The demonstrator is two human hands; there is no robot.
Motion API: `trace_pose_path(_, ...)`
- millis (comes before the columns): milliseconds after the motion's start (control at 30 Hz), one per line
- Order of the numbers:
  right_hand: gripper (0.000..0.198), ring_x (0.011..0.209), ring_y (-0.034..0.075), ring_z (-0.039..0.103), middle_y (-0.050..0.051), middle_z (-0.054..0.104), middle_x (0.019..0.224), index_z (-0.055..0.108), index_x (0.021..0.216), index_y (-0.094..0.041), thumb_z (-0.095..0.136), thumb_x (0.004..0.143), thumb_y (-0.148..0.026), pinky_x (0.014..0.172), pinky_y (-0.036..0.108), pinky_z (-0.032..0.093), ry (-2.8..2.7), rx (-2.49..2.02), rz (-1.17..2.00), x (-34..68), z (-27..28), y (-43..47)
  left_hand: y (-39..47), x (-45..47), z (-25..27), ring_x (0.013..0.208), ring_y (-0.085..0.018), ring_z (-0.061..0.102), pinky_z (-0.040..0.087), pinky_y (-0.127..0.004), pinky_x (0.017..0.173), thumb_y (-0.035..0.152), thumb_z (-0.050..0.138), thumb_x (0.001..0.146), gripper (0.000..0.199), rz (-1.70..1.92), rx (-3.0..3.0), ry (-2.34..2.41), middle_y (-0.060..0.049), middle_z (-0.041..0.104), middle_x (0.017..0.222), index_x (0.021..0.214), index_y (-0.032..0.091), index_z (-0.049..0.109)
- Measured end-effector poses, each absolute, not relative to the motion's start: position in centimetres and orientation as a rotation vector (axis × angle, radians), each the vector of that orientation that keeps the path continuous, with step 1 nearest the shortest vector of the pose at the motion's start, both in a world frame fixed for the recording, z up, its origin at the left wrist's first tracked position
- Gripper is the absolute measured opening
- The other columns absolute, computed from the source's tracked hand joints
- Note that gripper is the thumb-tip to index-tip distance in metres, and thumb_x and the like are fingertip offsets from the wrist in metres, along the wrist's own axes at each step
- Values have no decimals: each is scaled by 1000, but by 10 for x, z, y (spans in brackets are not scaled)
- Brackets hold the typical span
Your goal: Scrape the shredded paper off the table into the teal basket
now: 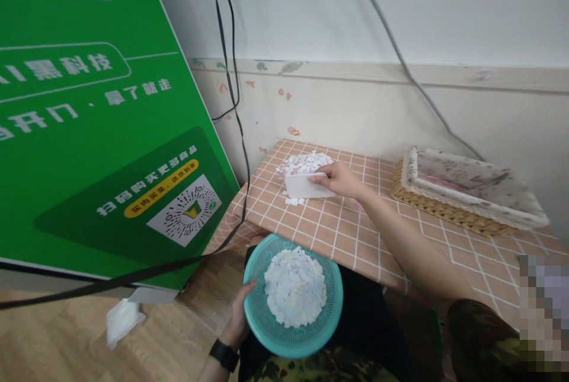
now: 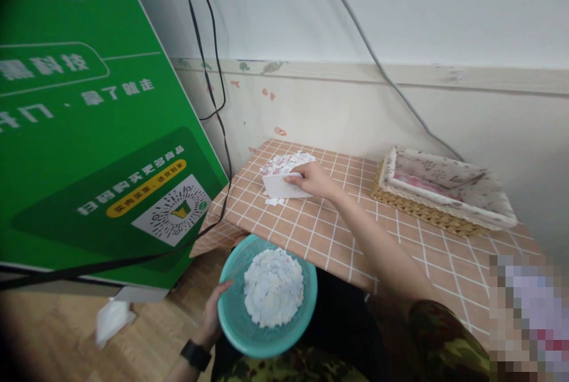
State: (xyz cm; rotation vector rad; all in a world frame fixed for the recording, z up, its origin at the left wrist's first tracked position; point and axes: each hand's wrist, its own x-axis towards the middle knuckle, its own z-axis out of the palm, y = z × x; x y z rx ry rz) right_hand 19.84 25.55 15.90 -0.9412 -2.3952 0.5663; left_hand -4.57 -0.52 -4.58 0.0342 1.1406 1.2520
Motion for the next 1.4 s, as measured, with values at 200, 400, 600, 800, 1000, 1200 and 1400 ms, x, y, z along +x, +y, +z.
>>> trace_pose_path(200, 36, 56, 9, 41, -1, 51, 58, 64, 69, -14, 48, 85, -42, 55, 24, 28, -2345, -874, 628, 193, 150, 257, 0, -37, -40, 76, -28, 68, 50, -41, 79, 30, 67, 66, 27, 1255, 38, 1118, -10, 75, 81, 83, 11, 72)
trace_pose_path(400, 37, 51, 8, 33, -3, 43, 54, 63, 68, -13, 51, 83, -44, 49, 24, 24, -2395, -902, 755, 205, 167, 252, 2, -29, -42, 76, -28, 68, 49, -41, 79, 33, 65, 67, 31, 1229, 80, 1087, -10, 75, 79, 87, 9, 71)
trace_pose_path(600, 34, 51, 7, 35, -3, 42, 53, 58, 60, -14, 52, 81, -40, 47, 24, 24, -2437, -908, 730, 218, 181, 253, 5, -15, -49, 72, -26, 66, 48, -41, 78, 33, 63, 71, 31, 1208, 150, 1018, -10, 74, 80, 89, 10, 71)
trace_pose_path(800, 34, 49, 7, 34, -3, 40, 52, 56, 57, -14, 53, 80, -40, 47, 24, 24, -2464, -970, 607, 228, 184, 257, 8, -4, -47, 69, -24, 65, 47, -39, 77, 33, 63, 71, 30, 1188, 218, 990, -10, 74, 79, 88, 9, 71)
trace_pose_path(1000, 38, 49, 7, 34, -3, 40, 51, 55, 57, -15, 52, 81, -43, 46, 24, 24, -2461, -951, 638, 231, 185, 258, 8, -3, -45, 69, -24, 64, 47, -39, 77, 34, 62, 71, 31, 1182, 239, 1006, -9, 73, 76, 86, 9, 71)
trace_pose_path(1200, 37, 51, 8, 37, -1, 48, 56, 61, 64, -14, 52, 81, -45, 46, 23, 26, -2469, -889, 734, 223, 183, 252, 7, -3, -45, 71, -24, 63, 45, -38, 78, 35, 63, 71, 31, 1173, 233, 1022, -9, 72, 77, 86, 10, 71)
trace_pose_path(1400, 36, 50, 7, 37, -3, 44, 52, 60, 60, -14, 52, 82, -41, 47, 23, 26, -2523, -832, 772, 209, 181, 242, 8, -2, -44, 72, -25, 63, 45, -40, 78, 36, 63, 70, 33, 1180, 244, 1006, -9, 72, 77, 87, 10, 71)
